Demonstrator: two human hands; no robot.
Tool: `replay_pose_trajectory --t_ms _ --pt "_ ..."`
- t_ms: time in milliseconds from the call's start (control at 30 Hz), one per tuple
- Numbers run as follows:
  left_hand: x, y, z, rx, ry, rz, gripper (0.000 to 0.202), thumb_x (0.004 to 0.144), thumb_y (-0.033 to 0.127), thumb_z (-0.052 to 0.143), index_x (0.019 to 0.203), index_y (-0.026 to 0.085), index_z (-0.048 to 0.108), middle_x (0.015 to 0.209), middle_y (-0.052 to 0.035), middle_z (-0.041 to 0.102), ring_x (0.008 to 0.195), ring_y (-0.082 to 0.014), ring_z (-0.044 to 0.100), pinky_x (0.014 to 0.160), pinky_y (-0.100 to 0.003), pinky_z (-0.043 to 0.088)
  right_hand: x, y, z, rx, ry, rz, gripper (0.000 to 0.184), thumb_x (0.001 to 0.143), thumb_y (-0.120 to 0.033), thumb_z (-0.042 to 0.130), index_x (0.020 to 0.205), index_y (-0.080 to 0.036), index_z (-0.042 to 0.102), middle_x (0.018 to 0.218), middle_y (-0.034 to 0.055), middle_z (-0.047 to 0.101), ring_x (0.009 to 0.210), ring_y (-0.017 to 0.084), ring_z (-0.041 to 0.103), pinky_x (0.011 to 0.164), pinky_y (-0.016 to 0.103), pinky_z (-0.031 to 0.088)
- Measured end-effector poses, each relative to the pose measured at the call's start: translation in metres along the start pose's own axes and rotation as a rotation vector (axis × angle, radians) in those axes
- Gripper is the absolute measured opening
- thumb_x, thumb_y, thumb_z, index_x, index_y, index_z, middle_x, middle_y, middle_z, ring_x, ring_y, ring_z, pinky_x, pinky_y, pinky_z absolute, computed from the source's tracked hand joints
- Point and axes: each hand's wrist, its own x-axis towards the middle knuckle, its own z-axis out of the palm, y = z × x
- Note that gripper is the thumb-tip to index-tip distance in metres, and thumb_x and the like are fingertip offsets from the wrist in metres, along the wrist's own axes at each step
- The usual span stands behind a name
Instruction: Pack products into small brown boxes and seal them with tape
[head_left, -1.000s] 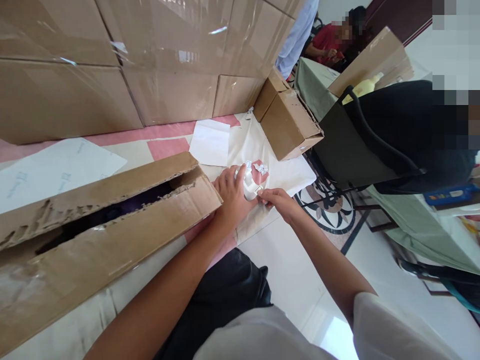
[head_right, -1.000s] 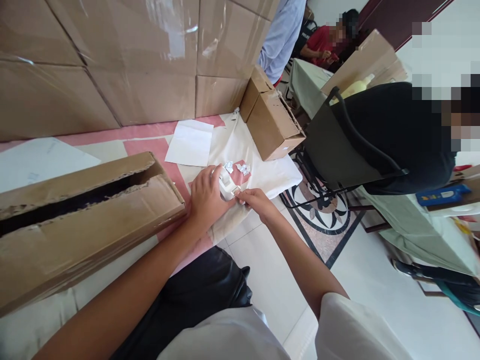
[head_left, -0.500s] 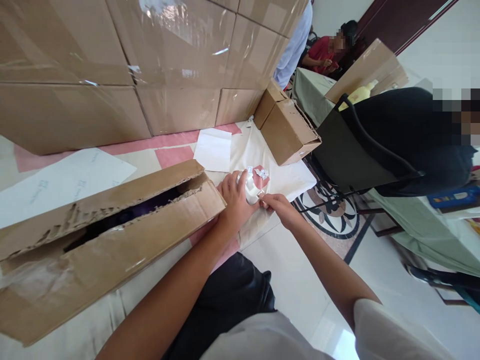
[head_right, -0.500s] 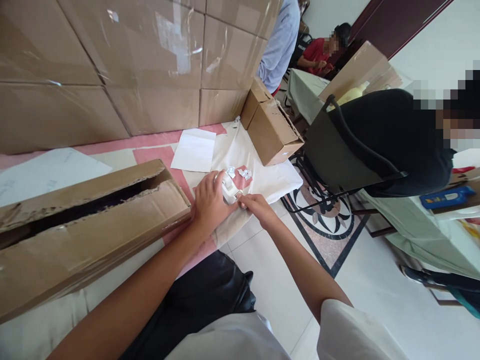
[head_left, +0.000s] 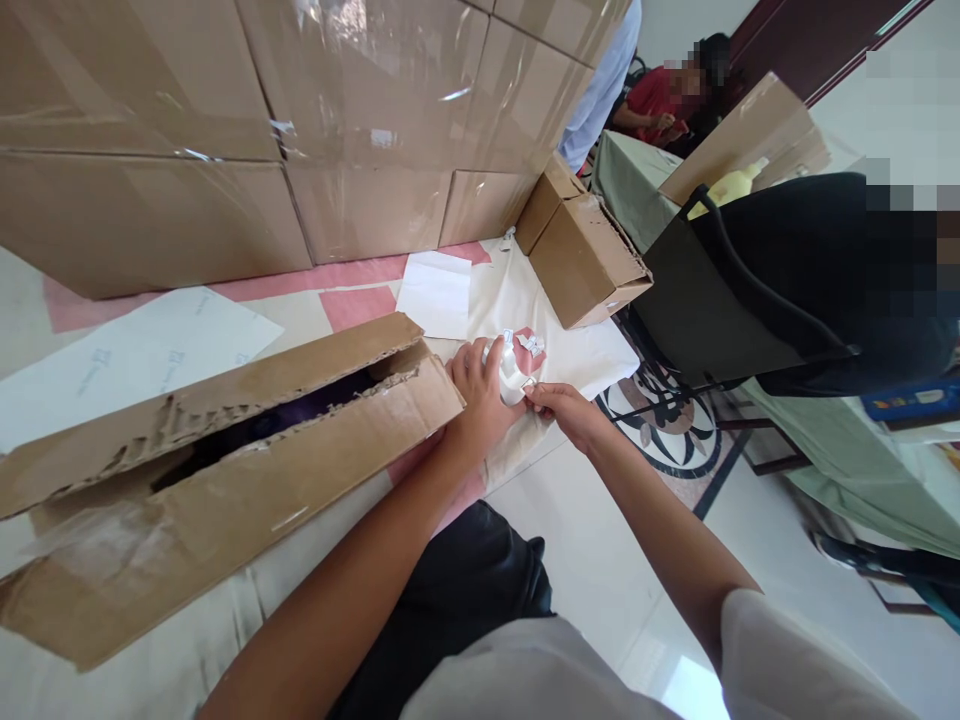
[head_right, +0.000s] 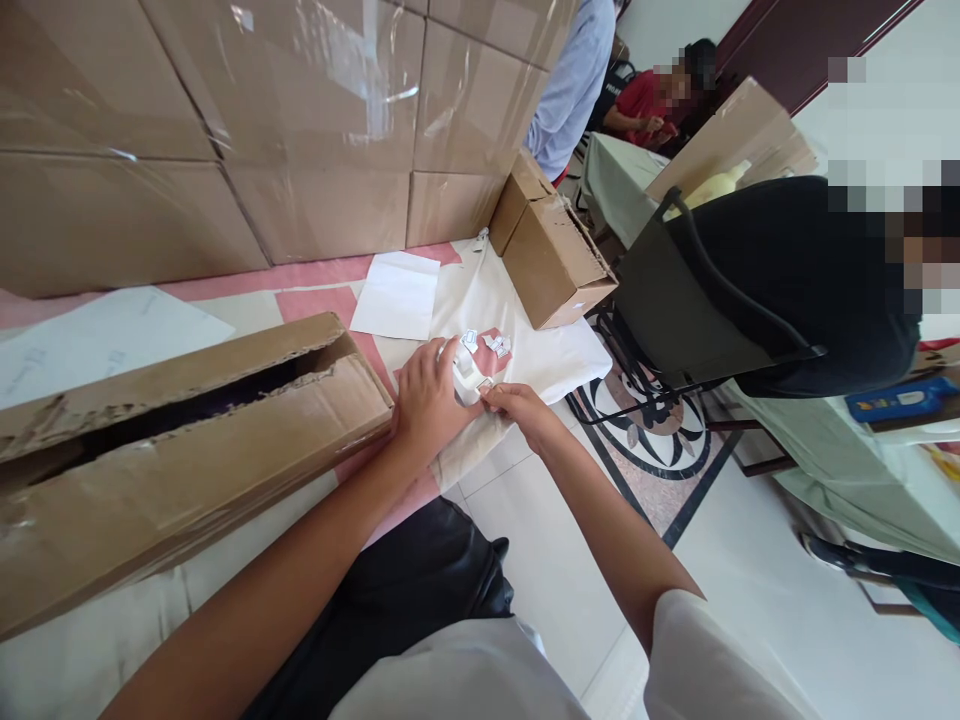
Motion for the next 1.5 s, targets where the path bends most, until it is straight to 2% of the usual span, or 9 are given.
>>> replay_pose_trajectory --t_ms 233,467,600,767,933,1200,1500 --pt "-0.001 0.001 -0.002 -0.006 0.003 -0.001 0.084 0.073 0.041 0.079 0.147 0.016 0.047 0.145 -0.0184 0.055 0.134 -0.0396 0.049 0.113 -0.053 0.038 -0.002 0.002 0.000 0.017 -0.006 -0.031 0.052 0.067 -0.062 0.079 0.053 -0.020 0.052 0.060 -0.0023 0.046 0.062 0.013 0.034 0.061 0.030 0.024" --pt "0.001 0.002 -0.004 -0.061 -0.002 -0.017 0.078 0.080 0.048 0.074 0.145 0.012 0.050 0.144 -0.0196 0.055 0.135 -0.0406 0.049 0.114 -0.053 0.037 -0.004 0.006 -0.004 0.028 0.007 -0.057 0.048 0.072 -0.061 0.074 0.056 -0.018 0.059 0.077 0.0021 0.061 0.065 0.012 0.040 0.063 0.030 0.027" --pt "0.001 0.003 -0.005 -0.089 -0.017 -0.019 0.074 0.086 0.049 0.068 0.146 0.011 0.049 0.146 -0.0206 0.052 0.136 -0.0412 0.046 0.116 -0.054 0.032 -0.003 0.006 -0.002 0.017 0.018 -0.059 0.051 0.071 -0.064 0.075 0.056 -0.018 0.058 0.071 0.0011 0.057 0.064 0.012 0.039 0.062 0.030 0.027" --pt "0.000 0.002 -0.007 -0.090 -0.045 -0.018 0.075 0.085 0.050 0.069 0.148 0.014 0.048 0.148 -0.0215 0.051 0.138 -0.0411 0.043 0.116 -0.054 0.030 -0.002 0.005 -0.003 0.007 0.018 -0.060 0.052 0.070 -0.066 0.075 0.056 -0.019 0.057 0.069 0.0011 0.056 0.063 0.013 0.038 0.061 0.029 0.027" --pt "0.000 0.001 -0.008 -0.084 -0.055 -0.005 0.075 0.088 0.050 0.067 0.149 0.012 0.045 0.150 -0.0214 0.049 0.138 -0.0413 0.042 0.116 -0.054 0.028 -0.001 0.005 -0.003 -0.003 0.007 -0.081 0.051 0.070 -0.065 0.075 0.056 -0.019 0.058 0.067 0.0008 0.054 0.062 0.013 0.039 0.061 0.029 0.027" --pt "0.000 0.002 -0.006 -0.072 -0.044 0.003 0.080 0.081 0.044 0.077 0.147 0.011 0.046 0.146 -0.0227 0.052 0.134 -0.0427 0.045 0.110 -0.054 0.033 -0.009 0.012 0.003 -0.021 -0.001 -0.150 0.055 0.076 -0.072 0.066 0.064 -0.020 0.056 0.065 -0.0020 0.047 0.063 0.013 0.037 0.061 0.029 0.027" --pt "0.000 -0.001 -0.001 0.002 -0.013 0.009 0.087 0.074 0.051 0.081 0.145 0.014 0.049 0.145 -0.0197 0.055 0.134 -0.0401 0.049 0.111 -0.052 0.037 -0.005 0.014 -0.005 -0.072 -0.094 -0.169 0.041 0.081 -0.059 0.066 0.075 -0.019 0.060 0.068 -0.0031 0.049 0.064 0.013 0.039 0.063 0.027 0.029"
